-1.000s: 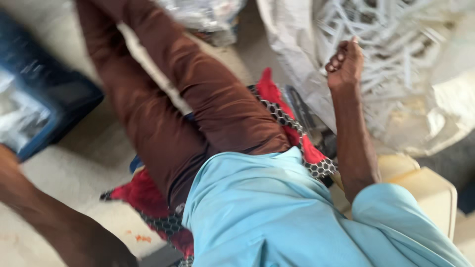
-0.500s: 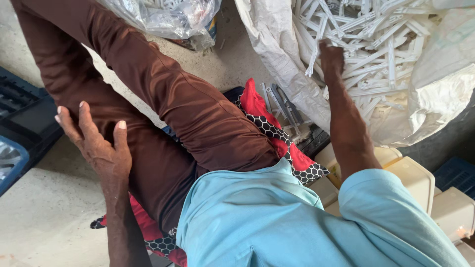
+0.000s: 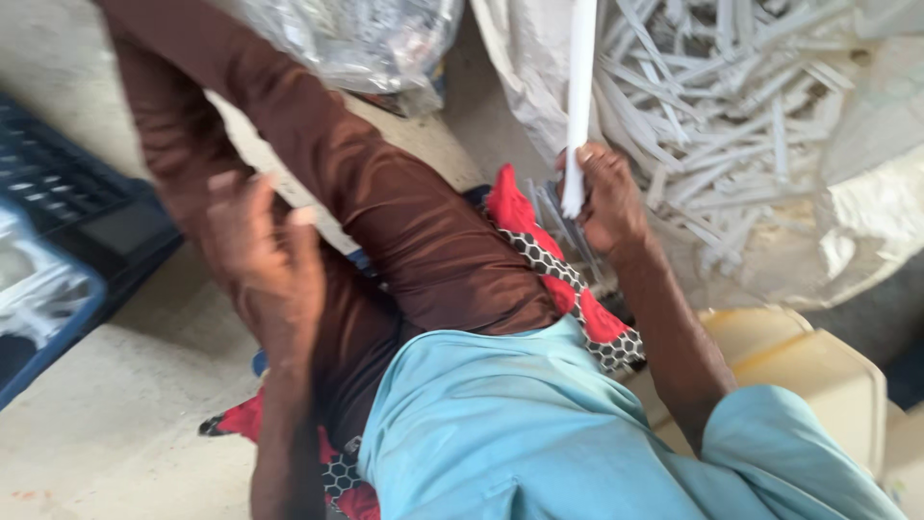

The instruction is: The person sits and repeatedly assembles white plastic components by hand. They pick up two pieces, align them, and press them together, then place the assembled unit into a blue basket. The process is repeated continuously with parts sourced from a large sack.

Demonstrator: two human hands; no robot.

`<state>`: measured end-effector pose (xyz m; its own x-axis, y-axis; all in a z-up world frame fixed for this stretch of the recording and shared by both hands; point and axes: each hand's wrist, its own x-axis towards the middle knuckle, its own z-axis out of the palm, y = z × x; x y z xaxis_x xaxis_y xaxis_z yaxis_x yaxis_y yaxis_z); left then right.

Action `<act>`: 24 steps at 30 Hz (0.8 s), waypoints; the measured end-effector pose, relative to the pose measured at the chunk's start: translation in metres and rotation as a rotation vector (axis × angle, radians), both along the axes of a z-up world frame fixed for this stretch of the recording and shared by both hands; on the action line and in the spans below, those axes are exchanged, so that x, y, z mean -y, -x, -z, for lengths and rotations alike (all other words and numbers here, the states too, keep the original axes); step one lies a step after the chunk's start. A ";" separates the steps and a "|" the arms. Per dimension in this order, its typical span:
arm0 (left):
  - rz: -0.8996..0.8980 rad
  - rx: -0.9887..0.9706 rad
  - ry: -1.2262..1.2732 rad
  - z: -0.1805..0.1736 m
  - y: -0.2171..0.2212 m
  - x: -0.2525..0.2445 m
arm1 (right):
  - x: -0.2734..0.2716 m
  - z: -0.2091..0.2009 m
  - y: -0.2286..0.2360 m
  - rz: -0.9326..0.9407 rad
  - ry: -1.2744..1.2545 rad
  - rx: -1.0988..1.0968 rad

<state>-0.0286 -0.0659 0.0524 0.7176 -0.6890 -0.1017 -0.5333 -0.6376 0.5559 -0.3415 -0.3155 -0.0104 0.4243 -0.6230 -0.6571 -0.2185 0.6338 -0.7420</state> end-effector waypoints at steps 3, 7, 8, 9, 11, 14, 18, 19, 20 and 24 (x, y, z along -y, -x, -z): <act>-0.042 -0.612 0.499 -0.014 0.016 0.032 | -0.042 -0.031 -0.064 -0.243 0.056 0.123; -0.038 -1.180 0.760 -0.011 0.020 0.042 | -0.098 -0.049 -0.126 -0.628 0.062 0.215; -0.048 -1.170 0.758 -0.011 0.019 0.035 | -0.108 -0.051 -0.135 -0.731 0.074 0.188; -0.053 -1.183 0.749 -0.012 0.020 0.026 | -0.115 -0.055 -0.138 -0.704 0.004 0.217; -0.087 -1.094 0.806 -0.019 0.018 0.003 | -0.119 -0.058 -0.140 -0.636 -0.138 0.261; -0.129 -0.663 0.498 -0.037 0.009 -0.038 | -0.097 -0.054 -0.138 -0.372 -0.579 0.608; 0.018 -0.180 0.419 -0.046 0.011 -0.060 | -0.076 -0.051 -0.120 -0.276 -0.463 0.573; 0.020 -0.165 0.395 -0.044 0.013 -0.060 | -0.076 -0.050 -0.116 -0.279 -0.422 0.590; 0.022 -0.149 0.371 -0.041 0.016 -0.060 | -0.077 -0.048 -0.114 -0.283 -0.382 0.607; -0.002 -0.130 0.214 -0.024 0.026 -0.055 | -0.075 -0.035 -0.107 -0.220 -0.312 0.586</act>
